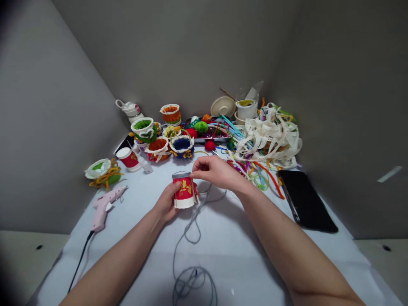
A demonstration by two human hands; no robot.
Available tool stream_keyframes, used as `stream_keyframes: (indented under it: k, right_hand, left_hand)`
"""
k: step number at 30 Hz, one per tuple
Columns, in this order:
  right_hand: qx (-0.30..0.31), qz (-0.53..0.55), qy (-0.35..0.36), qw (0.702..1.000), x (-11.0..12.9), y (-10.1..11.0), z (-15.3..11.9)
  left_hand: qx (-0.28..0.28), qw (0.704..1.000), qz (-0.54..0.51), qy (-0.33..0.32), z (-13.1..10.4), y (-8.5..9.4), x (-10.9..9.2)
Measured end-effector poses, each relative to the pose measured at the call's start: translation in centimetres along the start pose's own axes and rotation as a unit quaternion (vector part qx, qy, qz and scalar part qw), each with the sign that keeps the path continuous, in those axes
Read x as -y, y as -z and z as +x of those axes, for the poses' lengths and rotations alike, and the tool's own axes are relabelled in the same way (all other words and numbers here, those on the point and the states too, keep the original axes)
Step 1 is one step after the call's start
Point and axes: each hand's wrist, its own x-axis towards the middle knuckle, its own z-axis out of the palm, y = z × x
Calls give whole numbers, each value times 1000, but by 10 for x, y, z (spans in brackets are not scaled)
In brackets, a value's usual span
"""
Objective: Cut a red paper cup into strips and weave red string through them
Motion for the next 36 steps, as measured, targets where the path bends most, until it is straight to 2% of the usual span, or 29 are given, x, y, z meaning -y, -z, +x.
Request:
stream_keyframes:
  k: [13,19,22,25,27,29,31,34,36]
  right_hand:
    - [7,28,-34,999,4,-5,0]
    - [36,104,-54,992,3,-8,-1]
    - [76,130,-70,986,7,-9,-2]
    - [155,163,-75,971,11,-12,-5]
    - [198,191,-77,959,12,-13,-6]
    - [209,204,-84,953,10,-12,-6]
    - [198,199,-98,955,7,-8,-6]
    - [183,150,-111,965,5,1,-5]
    - [178,79,-109,975,5,7,-5]
  left_hand:
    - [57,997,-43,29,-1,9,1]
    - [107,990,-63,65,-4,12,-2]
    - [166,978,-81,99,-7,15,-2]
    - [230,959,-90,141,-11,18,1]
    - [261,947,-83,167,-13,17,2]
    - [274,942,-70,180,-12,15,3]
    - [251,953,-59,157,-8,13,1]
    - [144,986,-40,69,1,13,-3]
    - [79,997,-7,18,5,15,-7]
